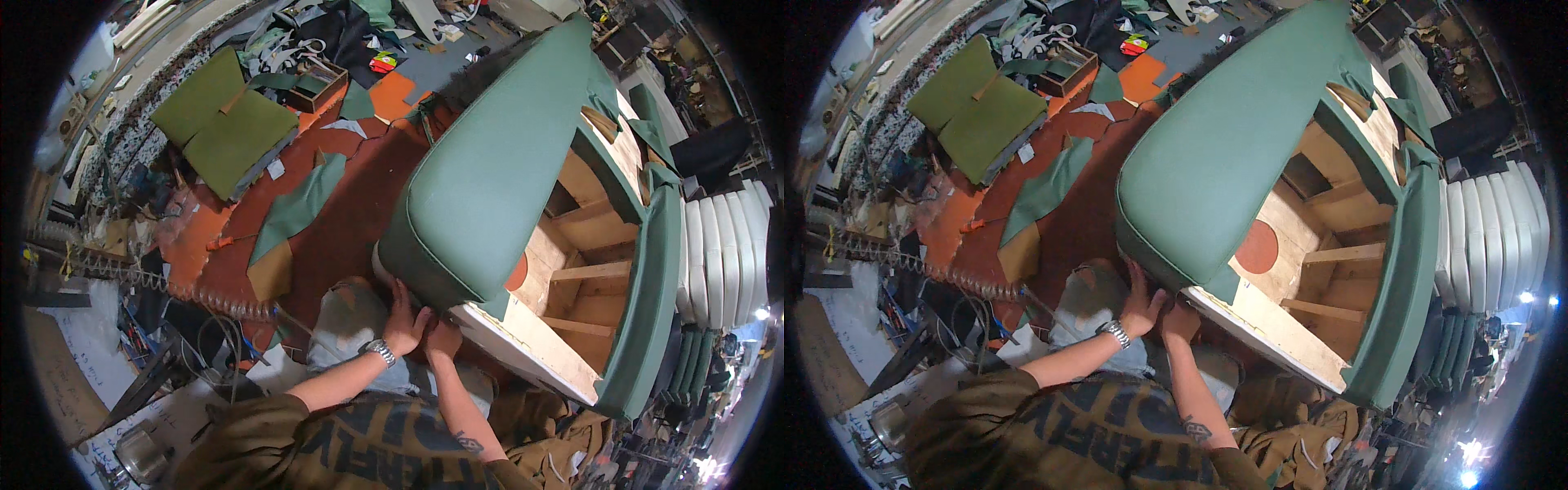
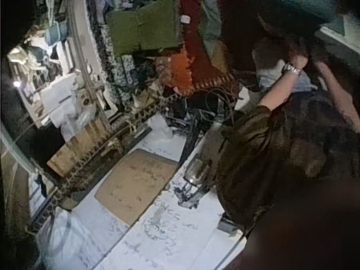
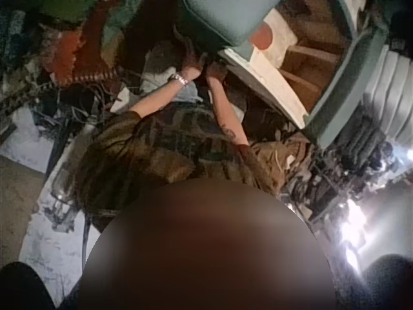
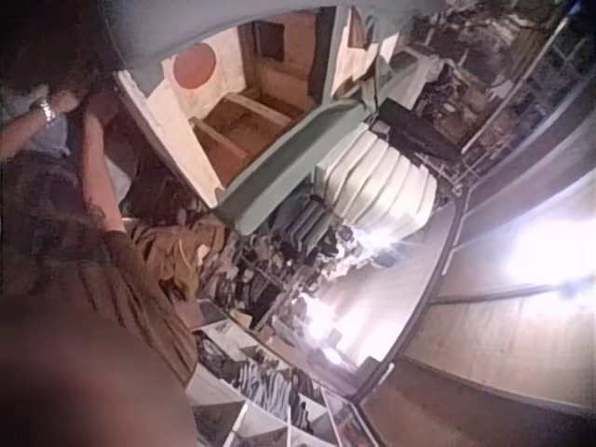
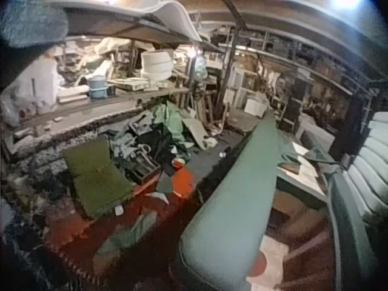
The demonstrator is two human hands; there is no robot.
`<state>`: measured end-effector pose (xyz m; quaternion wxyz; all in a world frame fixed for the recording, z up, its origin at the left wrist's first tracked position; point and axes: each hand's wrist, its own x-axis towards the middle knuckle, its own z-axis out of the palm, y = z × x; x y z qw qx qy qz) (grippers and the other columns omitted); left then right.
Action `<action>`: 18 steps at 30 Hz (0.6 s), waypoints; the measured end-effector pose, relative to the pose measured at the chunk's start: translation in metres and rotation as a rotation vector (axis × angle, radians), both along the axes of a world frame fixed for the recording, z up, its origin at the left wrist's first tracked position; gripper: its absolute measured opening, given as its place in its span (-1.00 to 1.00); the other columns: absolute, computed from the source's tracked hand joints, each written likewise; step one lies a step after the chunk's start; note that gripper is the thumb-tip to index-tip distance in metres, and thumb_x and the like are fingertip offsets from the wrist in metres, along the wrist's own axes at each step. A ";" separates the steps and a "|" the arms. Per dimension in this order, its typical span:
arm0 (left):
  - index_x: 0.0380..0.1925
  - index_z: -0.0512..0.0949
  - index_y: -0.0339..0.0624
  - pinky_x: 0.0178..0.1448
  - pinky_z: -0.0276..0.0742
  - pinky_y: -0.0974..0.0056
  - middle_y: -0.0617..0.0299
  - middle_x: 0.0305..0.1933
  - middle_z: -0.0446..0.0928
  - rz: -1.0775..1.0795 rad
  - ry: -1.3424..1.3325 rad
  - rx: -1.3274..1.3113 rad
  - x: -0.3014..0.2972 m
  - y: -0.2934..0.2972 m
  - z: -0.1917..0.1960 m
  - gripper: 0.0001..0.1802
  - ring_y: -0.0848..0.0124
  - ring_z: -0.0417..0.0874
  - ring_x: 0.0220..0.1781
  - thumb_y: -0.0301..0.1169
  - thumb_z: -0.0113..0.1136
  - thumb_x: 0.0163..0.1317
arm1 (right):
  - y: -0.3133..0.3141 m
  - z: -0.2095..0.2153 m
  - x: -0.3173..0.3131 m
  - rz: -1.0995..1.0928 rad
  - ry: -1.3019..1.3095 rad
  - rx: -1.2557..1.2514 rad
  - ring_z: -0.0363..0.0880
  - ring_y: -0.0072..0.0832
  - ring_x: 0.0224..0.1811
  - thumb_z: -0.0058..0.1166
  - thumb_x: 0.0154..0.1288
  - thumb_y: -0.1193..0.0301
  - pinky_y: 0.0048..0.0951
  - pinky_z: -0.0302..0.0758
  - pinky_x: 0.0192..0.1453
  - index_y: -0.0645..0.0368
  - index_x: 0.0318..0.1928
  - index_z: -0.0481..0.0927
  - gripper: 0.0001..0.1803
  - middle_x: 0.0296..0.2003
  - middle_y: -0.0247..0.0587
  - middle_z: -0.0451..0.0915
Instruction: The person stretches and trims green upholstery fabric over a wooden chair frame, then uses a pneumatic staple gun to secure the fabric along the edges. The person repeatedly pulls, folds, and staples the fabric to fit the chair's contours.
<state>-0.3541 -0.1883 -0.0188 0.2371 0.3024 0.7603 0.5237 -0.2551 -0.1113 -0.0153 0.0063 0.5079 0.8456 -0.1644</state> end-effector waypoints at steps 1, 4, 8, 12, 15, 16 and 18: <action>0.59 -0.21 -0.48 0.70 0.00 -0.01 -0.48 0.67 -0.35 -0.040 0.014 0.000 0.003 -0.003 0.001 -0.06 -0.32 -0.09 0.68 -0.32 0.08 0.42 | -0.002 0.000 -0.003 -0.014 0.011 0.099 0.74 0.14 -0.29 -0.01 0.50 0.05 0.14 0.67 -0.12 0.18 -0.07 0.74 -0.54 -0.33 0.12 0.74; 0.61 -0.13 -0.33 0.68 0.06 -0.08 -0.47 0.66 -0.36 -0.221 -0.029 -0.218 0.000 -0.010 0.008 -0.05 -0.34 -0.03 0.66 -0.43 0.12 0.31 | -0.004 0.004 -0.009 -0.056 0.096 0.197 0.73 0.14 -0.34 0.06 0.46 0.05 0.09 0.66 -0.17 0.22 -0.30 0.74 -0.54 -0.36 0.15 0.74; 0.64 -0.02 -0.03 0.56 0.24 -0.20 -0.48 0.65 -0.24 -0.459 0.307 -0.499 -0.002 -0.019 0.013 -0.03 -0.37 0.17 0.56 -0.41 0.18 0.24 | -0.006 0.012 -0.015 -0.107 0.128 0.247 0.73 0.14 -0.32 0.05 0.46 0.01 0.09 0.66 -0.13 0.19 -0.29 0.77 -0.51 -0.34 0.14 0.75; 0.62 0.09 0.17 0.40 0.38 -0.23 -0.28 0.63 0.00 -0.501 0.519 -0.499 -0.003 -0.022 0.007 -0.08 -0.22 0.35 0.47 -0.36 0.19 0.25 | -0.007 0.018 -0.016 -0.119 0.118 0.227 0.75 0.10 -0.30 0.01 0.49 -0.02 0.09 0.68 -0.17 0.09 -0.18 0.78 -0.53 -0.34 0.08 0.76; 0.61 0.15 0.26 0.36 0.39 -0.21 -0.08 0.62 0.13 -0.554 0.605 -0.552 -0.007 -0.020 0.000 -0.11 -0.08 0.40 0.45 -0.36 0.19 0.25 | -0.008 0.019 -0.017 -0.122 0.067 0.212 0.77 0.07 -0.28 -0.01 0.50 -0.03 0.09 0.69 -0.18 0.00 -0.10 0.79 -0.55 -0.35 0.03 0.76; 0.60 0.17 0.28 0.35 0.40 -0.20 -0.04 0.60 0.18 -0.543 0.628 -0.550 -0.008 -0.020 -0.004 -0.12 -0.06 0.42 0.43 -0.35 0.18 0.25 | -0.007 0.019 -0.017 -0.121 0.033 0.206 0.77 0.07 -0.28 -0.02 0.50 -0.03 0.10 0.69 -0.17 -0.02 -0.08 0.79 -0.56 -0.35 0.02 0.77; 0.60 0.18 0.29 0.36 0.38 -0.25 -0.05 0.59 0.21 -0.549 0.663 -0.519 -0.009 -0.020 -0.012 -0.14 -0.07 0.43 0.43 -0.35 0.17 0.27 | -0.005 0.019 -0.017 -0.118 0.025 0.224 0.77 0.05 -0.26 -0.02 0.50 -0.04 0.11 0.69 -0.15 -0.05 -0.10 0.80 -0.56 -0.34 -0.01 0.77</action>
